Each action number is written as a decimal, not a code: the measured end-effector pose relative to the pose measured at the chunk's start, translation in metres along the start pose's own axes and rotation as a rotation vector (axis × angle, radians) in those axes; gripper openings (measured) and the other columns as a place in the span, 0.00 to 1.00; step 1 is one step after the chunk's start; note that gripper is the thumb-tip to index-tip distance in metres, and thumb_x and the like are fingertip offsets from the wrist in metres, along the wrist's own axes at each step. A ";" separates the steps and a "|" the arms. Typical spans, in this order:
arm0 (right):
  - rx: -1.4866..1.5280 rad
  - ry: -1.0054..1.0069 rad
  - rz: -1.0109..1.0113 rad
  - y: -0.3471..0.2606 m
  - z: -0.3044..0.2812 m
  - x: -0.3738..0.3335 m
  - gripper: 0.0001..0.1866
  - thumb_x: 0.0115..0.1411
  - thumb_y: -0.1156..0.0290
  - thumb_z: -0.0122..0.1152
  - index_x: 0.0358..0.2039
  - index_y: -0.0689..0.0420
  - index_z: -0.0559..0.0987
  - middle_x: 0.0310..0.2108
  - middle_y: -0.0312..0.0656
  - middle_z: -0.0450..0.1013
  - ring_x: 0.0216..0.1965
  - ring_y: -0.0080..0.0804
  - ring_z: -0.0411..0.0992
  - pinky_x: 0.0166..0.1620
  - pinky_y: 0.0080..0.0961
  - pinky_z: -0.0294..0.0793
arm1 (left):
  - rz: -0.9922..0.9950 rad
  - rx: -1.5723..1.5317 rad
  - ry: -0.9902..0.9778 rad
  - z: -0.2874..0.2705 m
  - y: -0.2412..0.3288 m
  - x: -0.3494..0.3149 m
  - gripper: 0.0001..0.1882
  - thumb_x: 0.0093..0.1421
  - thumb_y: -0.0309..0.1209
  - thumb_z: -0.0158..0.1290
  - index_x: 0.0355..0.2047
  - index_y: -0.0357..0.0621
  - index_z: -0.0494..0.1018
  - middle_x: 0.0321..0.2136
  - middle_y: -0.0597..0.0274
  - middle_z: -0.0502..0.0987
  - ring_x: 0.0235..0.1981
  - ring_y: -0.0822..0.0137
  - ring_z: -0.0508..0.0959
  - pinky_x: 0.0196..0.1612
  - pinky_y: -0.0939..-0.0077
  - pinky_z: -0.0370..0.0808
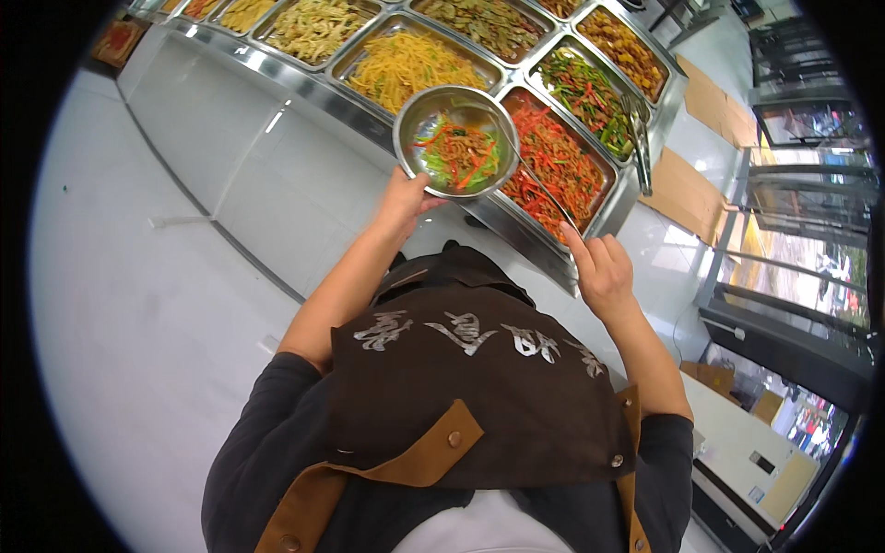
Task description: The person assembles a meal by scooping mixed vegetables from a buffet tray into a metal bowl, then scoops rice from a rice cooker into a plastic container. They add shredded cabbage to the rice and pour the mixed vegetables on top, completing the meal assembly.
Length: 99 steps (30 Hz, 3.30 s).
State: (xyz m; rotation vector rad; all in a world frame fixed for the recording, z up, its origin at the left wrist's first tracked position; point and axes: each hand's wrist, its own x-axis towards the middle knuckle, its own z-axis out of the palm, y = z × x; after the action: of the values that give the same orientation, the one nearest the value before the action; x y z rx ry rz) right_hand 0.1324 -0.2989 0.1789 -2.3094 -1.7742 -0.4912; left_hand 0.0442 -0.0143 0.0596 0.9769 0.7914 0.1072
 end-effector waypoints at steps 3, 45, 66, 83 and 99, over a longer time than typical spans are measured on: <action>0.177 0.030 0.160 0.000 0.012 0.001 0.23 0.49 0.81 0.54 0.49 0.61 0.76 0.21 0.40 0.62 0.24 0.35 0.63 0.28 0.28 0.64 | 0.026 -0.019 0.054 0.000 -0.007 0.004 0.22 0.56 0.22 0.42 0.53 0.33 0.57 0.42 0.47 0.74 0.38 0.59 0.80 0.37 0.68 0.83; 1.198 0.510 1.629 -0.028 0.092 0.043 0.18 0.67 0.70 0.46 0.54 0.63 0.71 0.19 0.25 0.59 0.18 0.11 0.51 0.20 0.12 0.48 | -0.027 -0.184 0.319 -0.221 0.109 0.179 0.25 0.63 0.36 0.45 0.48 0.21 0.60 0.38 0.42 0.73 0.34 0.50 0.80 0.35 0.64 0.83; 1.294 0.007 1.488 0.052 0.073 0.058 0.16 0.67 0.62 0.49 0.37 0.61 0.80 0.19 0.27 0.66 0.18 0.10 0.55 0.21 0.11 0.53 | -0.478 0.393 0.095 0.027 -0.020 0.146 0.06 0.56 0.23 0.43 0.27 0.34 0.69 0.23 0.59 0.70 0.21 0.68 0.74 0.22 0.72 0.76; 1.318 0.091 1.452 0.070 0.081 0.041 0.16 0.68 0.63 0.47 0.37 0.60 0.80 0.19 0.26 0.66 0.19 0.11 0.57 0.22 0.12 0.55 | -0.312 0.694 0.480 0.077 -0.022 0.138 0.14 0.50 0.26 0.47 0.34 0.27 0.75 0.38 0.38 0.77 0.42 0.45 0.77 0.44 0.60 0.73; 1.355 -0.039 1.394 0.108 0.079 0.064 0.13 0.65 0.64 0.53 0.31 0.60 0.80 0.19 0.29 0.69 0.17 0.12 0.60 0.21 0.12 0.59 | -0.387 0.852 0.367 0.036 -0.047 0.164 0.14 0.52 0.30 0.49 0.34 0.34 0.76 0.36 0.46 0.78 0.38 0.49 0.77 0.41 0.62 0.71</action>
State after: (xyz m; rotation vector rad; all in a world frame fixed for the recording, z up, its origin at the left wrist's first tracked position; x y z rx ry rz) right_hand 0.2627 -0.2432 0.1346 -1.7270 0.0634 0.7437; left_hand 0.1735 0.0015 -0.0560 1.6019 1.4034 -0.4335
